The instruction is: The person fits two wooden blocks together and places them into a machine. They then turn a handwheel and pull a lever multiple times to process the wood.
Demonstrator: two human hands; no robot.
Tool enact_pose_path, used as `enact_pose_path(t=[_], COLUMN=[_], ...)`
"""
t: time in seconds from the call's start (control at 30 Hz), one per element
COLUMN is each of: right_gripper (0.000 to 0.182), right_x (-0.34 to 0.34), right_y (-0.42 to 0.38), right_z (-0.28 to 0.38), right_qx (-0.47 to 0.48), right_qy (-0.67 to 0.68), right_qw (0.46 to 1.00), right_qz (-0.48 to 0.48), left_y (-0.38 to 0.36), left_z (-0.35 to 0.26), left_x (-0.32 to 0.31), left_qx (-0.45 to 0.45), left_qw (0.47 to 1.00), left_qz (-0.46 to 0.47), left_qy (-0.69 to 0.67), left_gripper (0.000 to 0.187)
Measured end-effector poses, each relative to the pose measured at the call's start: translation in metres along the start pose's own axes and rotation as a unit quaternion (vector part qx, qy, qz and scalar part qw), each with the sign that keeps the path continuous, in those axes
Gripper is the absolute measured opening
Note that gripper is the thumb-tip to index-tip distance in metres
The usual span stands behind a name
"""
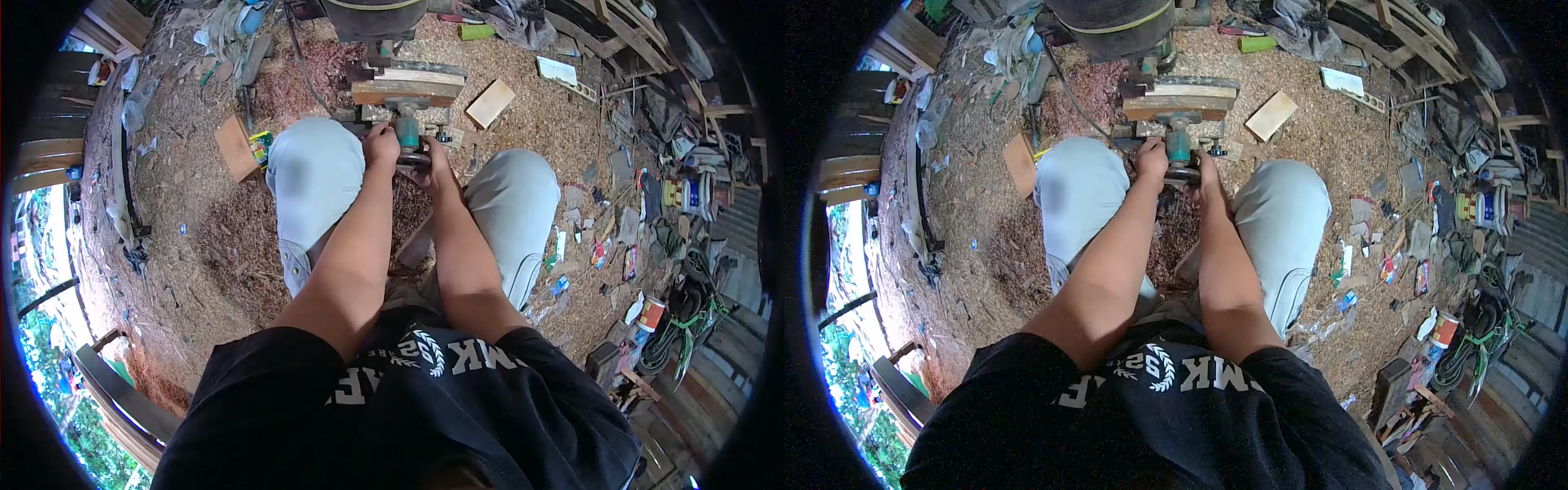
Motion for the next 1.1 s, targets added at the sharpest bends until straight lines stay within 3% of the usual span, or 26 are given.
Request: enact_pose_path(t=[0.1,0.17,0.27,0.37,0.4,0.5,0.57,0.6,0.67,0.7,0.73,0.77,0.8,0.83,0.87,0.9,0.97,1.03,1.1], right_gripper=[0.04,0.034,0.041,0.041,0.042,0.047,0.046,0.047,0.05,0.043,0.045,0.047,0.048,0.051,0.053,0.072,0.06,0.066,0.069], right_x=[-0.006,-0.004,0.013,-0.013,-0.014,-0.008,0.005,0.007,-0.015,-0.01,0.002,-0.018,-0.003,-0.013,-0.005,-0.007,-0.001,-0.003,-0.003], right_y=[0.001,0.0,0.072,-0.018,-0.027,-0.012,0.01,0.002,-0.067,-0.014,0.051,-0.016,0.021,-0.025,0.004,-0.022,-0.028,-0.072,-0.082], right_z=[-0.005,-0.003,-0.008,0.003,0.006,0.002,0.0,0.003,0.014,0.01,-0.001,0.001,0.001,0.001,-0.007,-0.008,-0.02,-0.026,-0.029], right_qx=[-0.028,-0.001,0.039,-0.012,0.01,0.01,0.007,0.023,0.092,0.101,0.003,-0.002,0.029,0.011,0.06,0.123,0.18,0.192,0.185], right_qy=[0.023,-0.029,-0.072,-0.011,-0.024,0.023,0.0,-0.055,-0.029,-0.027,-0.069,0.004,-0.061,-0.022,0.019,-0.008,-0.022,-0.056,-0.037], right_qw=[0.999,0.999,0.997,0.999,0.999,0.998,1.0,0.998,0.993,0.995,0.997,0.998,0.997,0.999,0.998,0.992,0.983,0.979,0.98], right_qz=[0.017,-0.042,0.014,-0.027,-0.035,-0.059,-0.025,-0.026,0.069,0.006,0.042,0.064,0.046,0.03,0.031,-0.024,-0.015,-0.023,-0.056], left_y=[-0.003,-0.015,-0.005,-0.003,0.009,0.026,0.026,0.024,0.04,0.033,0.012,0.014,0.015,0.011,0.004,0.003,-0.006,-0.049,-0.057], left_z=[0.001,-0.019,-0.007,-0.006,0.012,0.036,0.038,0.035,0.051,0.041,0.013,0.013,0.012,0.005,-0.002,-0.001,-0.005,-0.038,-0.034], left_x=[-0.001,0.009,0.002,-0.002,-0.015,-0.034,-0.034,-0.031,-0.044,-0.037,-0.013,-0.01,-0.007,-0.006,-0.003,-0.003,0.004,0.04,0.049], left_qx=[0.004,0.028,0.011,-0.027,-0.025,-0.033,-0.011,-0.036,-0.049,-0.058,-0.031,-0.022,-0.014,-0.016,-0.017,-0.017,-0.05,-0.079,-0.116], left_qw=[0.998,0.991,0.994,0.996,0.995,0.995,0.991,0.99,0.991,0.985,0.991,0.994,0.996,0.998,0.995,0.992,0.992,0.993,0.987], left_qz=[0.007,0.008,-0.001,-0.028,-0.032,-0.036,-0.03,-0.044,-0.047,-0.067,-0.084,-0.08,-0.074,-0.064,-0.081,-0.098,-0.091,0.081,0.078], left_qy=[-0.066,-0.13,-0.109,-0.074,-0.089,-0.092,-0.13,-0.13,-0.117,-0.148,-0.104,-0.077,-0.05,-0.021,-0.053,-0.084,-0.065,0.04,0.083], left_gripper=[0.033,0.033,0.036,0.036,0.035,0.036,0.034,0.031,0.029,0.028,0.029,0.029,0.03,0.036,0.041,0.046,0.056,0.06,0.06])
Point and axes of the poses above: each hand's wrist, its own y-axis towards the middle knuckle, its own x-axis out of the back of the hand, z = x × y, the point moved 5 cm from there along y, towards the middle knuckle, and after that the axes turned 14 degrees about -z, right-handed, at the moved point
